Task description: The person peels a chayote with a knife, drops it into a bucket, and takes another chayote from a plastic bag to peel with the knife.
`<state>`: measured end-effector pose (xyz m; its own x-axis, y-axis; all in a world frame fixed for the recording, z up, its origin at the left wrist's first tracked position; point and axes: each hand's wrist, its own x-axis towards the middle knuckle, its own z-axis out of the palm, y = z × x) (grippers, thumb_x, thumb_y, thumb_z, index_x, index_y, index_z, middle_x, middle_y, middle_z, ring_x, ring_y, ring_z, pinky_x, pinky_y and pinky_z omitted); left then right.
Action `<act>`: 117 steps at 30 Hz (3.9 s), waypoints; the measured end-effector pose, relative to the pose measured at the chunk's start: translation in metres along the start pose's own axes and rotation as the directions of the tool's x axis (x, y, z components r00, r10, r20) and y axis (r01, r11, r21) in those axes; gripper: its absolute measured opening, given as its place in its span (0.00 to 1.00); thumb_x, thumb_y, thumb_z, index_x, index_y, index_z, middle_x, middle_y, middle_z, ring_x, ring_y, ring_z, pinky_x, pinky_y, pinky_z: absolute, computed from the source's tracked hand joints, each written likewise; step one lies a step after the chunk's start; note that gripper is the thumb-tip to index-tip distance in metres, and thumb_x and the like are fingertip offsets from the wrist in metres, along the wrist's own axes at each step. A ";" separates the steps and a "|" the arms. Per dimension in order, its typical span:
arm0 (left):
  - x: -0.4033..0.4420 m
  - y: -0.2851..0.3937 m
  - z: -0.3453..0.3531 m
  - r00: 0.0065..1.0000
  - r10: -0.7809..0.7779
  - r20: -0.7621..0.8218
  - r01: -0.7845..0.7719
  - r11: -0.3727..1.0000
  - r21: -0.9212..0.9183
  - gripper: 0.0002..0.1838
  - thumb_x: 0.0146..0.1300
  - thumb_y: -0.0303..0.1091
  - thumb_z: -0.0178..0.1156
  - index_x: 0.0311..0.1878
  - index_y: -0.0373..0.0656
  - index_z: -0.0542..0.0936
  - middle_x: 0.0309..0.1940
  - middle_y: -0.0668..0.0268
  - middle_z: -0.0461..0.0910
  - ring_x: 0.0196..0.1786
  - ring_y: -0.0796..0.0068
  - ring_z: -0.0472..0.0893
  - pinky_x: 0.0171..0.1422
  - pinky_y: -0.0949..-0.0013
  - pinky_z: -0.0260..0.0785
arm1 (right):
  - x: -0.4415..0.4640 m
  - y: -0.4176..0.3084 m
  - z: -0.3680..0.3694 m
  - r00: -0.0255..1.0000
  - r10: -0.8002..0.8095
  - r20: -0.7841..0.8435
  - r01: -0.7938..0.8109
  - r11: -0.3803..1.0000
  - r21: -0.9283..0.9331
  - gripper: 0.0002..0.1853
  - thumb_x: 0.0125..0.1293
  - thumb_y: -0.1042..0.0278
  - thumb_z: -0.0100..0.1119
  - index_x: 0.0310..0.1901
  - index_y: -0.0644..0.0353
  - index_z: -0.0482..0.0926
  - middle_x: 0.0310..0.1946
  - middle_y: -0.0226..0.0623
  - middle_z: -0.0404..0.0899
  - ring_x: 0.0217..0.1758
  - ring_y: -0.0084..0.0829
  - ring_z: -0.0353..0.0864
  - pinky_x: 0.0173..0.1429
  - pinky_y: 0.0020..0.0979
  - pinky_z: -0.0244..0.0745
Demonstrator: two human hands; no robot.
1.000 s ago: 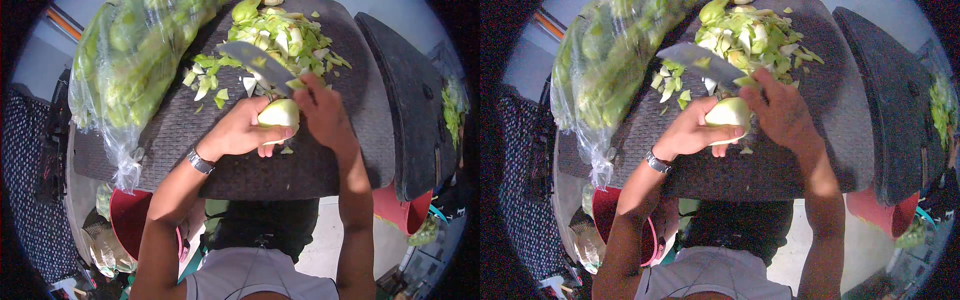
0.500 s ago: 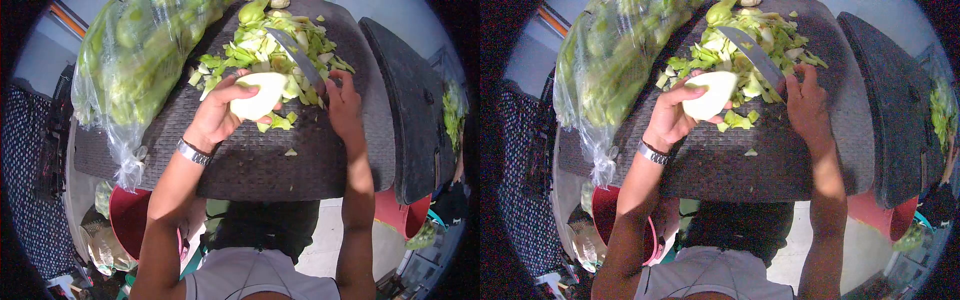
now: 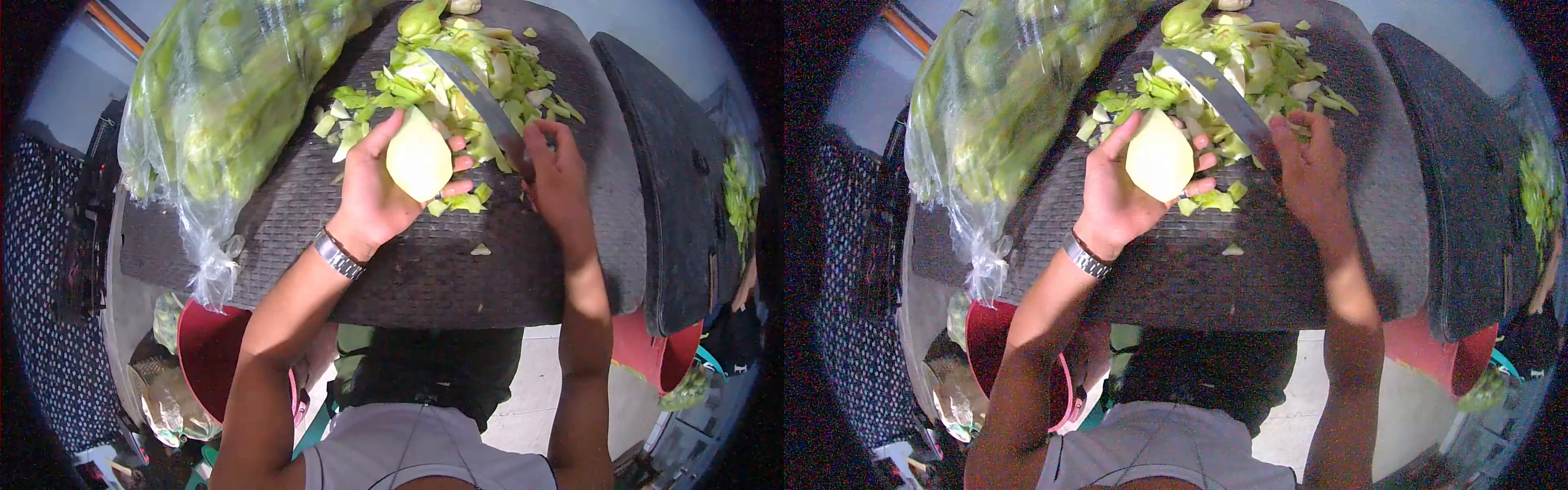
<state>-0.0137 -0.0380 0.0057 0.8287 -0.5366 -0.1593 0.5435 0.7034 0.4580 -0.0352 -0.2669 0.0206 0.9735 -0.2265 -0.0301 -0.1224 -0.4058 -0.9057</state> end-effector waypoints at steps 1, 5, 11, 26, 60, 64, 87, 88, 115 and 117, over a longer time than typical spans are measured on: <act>-0.001 0.000 0.002 1.000 0.011 -0.015 -0.012 1.000 -0.005 0.28 0.78 0.56 0.45 0.60 0.39 0.76 0.51 0.50 0.84 0.51 0.47 0.85 0.59 0.43 0.77 | -0.002 -0.001 0.000 0.999 -0.021 0.037 0.020 0.999 0.029 0.25 0.78 0.49 0.57 0.62 0.62 0.72 0.36 0.41 0.87 0.25 0.29 0.82 0.33 0.34 0.76; 0.001 0.004 -0.009 0.996 0.075 0.040 -0.075 0.997 0.007 0.29 0.78 0.57 0.43 0.57 0.38 0.78 0.49 0.50 0.85 0.51 0.47 0.85 0.60 0.44 0.77 | -0.031 -0.023 -0.006 0.924 0.005 0.383 -0.071 0.985 0.157 0.24 0.78 0.50 0.56 0.63 0.61 0.74 0.35 0.36 0.82 0.19 0.21 0.77 0.21 0.26 0.68; 0.003 0.017 -0.019 0.993 0.076 0.086 -0.076 0.997 -0.009 0.30 0.79 0.54 0.42 0.52 0.33 0.80 0.48 0.51 0.86 0.51 0.52 0.86 0.57 0.50 0.79 | -0.103 -0.028 0.004 0.904 0.123 0.409 -0.251 0.928 0.275 0.27 0.75 0.71 0.54 0.74 0.58 0.67 0.33 0.37 0.83 0.17 0.20 0.74 0.19 0.21 0.67; 0.002 0.019 -0.014 0.997 -0.059 0.056 0.051 0.988 0.147 0.33 0.79 0.56 0.40 0.53 0.30 0.80 0.45 0.43 0.86 0.49 0.38 0.86 0.59 0.46 0.79 | -0.142 -0.021 0.003 0.840 0.230 0.491 -0.341 0.928 0.148 0.38 0.73 0.74 0.56 0.82 0.41 0.58 0.24 0.36 0.84 0.17 0.21 0.76 0.25 0.28 0.75; -0.003 0.008 0.001 0.993 -0.032 -0.118 0.072 0.932 0.356 0.29 0.79 0.53 0.44 0.48 0.31 0.79 0.37 0.53 0.85 0.38 0.56 0.89 0.45 0.57 0.84 | -0.121 -0.003 -0.002 0.744 0.120 0.657 -0.581 0.602 0.549 0.42 0.71 0.71 0.59 0.82 0.61 0.50 0.33 0.50 0.85 0.09 0.21 0.71 0.13 0.19 0.62; -0.005 0.009 0.001 0.996 -0.041 -0.077 0.066 0.929 0.365 0.29 0.79 0.53 0.45 0.47 0.31 0.79 0.37 0.53 0.85 0.37 0.56 0.89 0.45 0.57 0.84 | -0.122 -0.003 -0.006 0.721 0.118 0.683 -0.585 0.632 0.509 0.41 0.72 0.67 0.60 0.82 0.53 0.52 0.34 0.42 0.85 0.13 0.19 0.72 0.14 0.20 0.65; -0.009 0.004 0.002 0.997 -0.038 -0.060 0.057 0.930 0.362 0.32 0.79 0.57 0.43 0.51 0.31 0.80 0.38 0.51 0.86 0.36 0.56 0.88 0.44 0.58 0.83 | -0.127 -0.011 -0.008 0.743 0.193 0.641 -0.551 0.720 0.422 0.44 0.67 0.66 0.65 0.81 0.58 0.55 0.34 0.47 0.87 0.17 0.21 0.77 0.15 0.22 0.63; -0.007 0.003 0.002 0.994 0.021 -0.107 0.023 0.918 0.395 0.33 0.79 0.57 0.43 0.50 0.31 0.80 0.38 0.51 0.86 0.36 0.55 0.88 0.44 0.58 0.83 | -0.127 -0.011 -0.010 0.762 0.205 0.615 -0.537 0.730 0.422 0.42 0.68 0.67 0.64 0.81 0.55 0.57 0.35 0.44 0.87 0.16 0.20 0.75 0.16 0.21 0.63; -0.010 -0.013 0.009 0.725 0.662 -0.193 -0.559 0.728 0.397 0.29 0.83 0.58 0.39 0.48 0.40 0.77 0.39 0.65 0.78 0.40 0.74 0.78 0.49 0.68 0.72 | -0.174 -0.051 0.045 0.909 -0.234 0.345 0.357 0.865 -0.353 0.40 0.63 0.84 0.50 0.79 0.51 0.63 0.55 0.56 0.74 0.39 0.56 0.85 0.42 0.47 0.81; -0.012 -0.016 0.009 0.708 0.676 -0.204 -0.547 0.707 0.448 0.29 0.83 0.57 0.38 0.49 0.40 0.77 0.40 0.65 0.78 0.41 0.75 0.77 0.51 0.68 0.70 | -0.172 -0.050 0.047 0.910 -0.236 0.342 0.356 0.867 -0.348 0.41 0.63 0.85 0.50 0.79 0.51 0.62 0.56 0.57 0.73 0.39 0.56 0.85 0.42 0.47 0.81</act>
<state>-0.0333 -0.0473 0.0076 0.9814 0.1909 0.0186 -0.1284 0.5820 0.8030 -0.1874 -0.1660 0.0516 0.9804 0.1925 0.0422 0.1734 -0.7408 -0.6489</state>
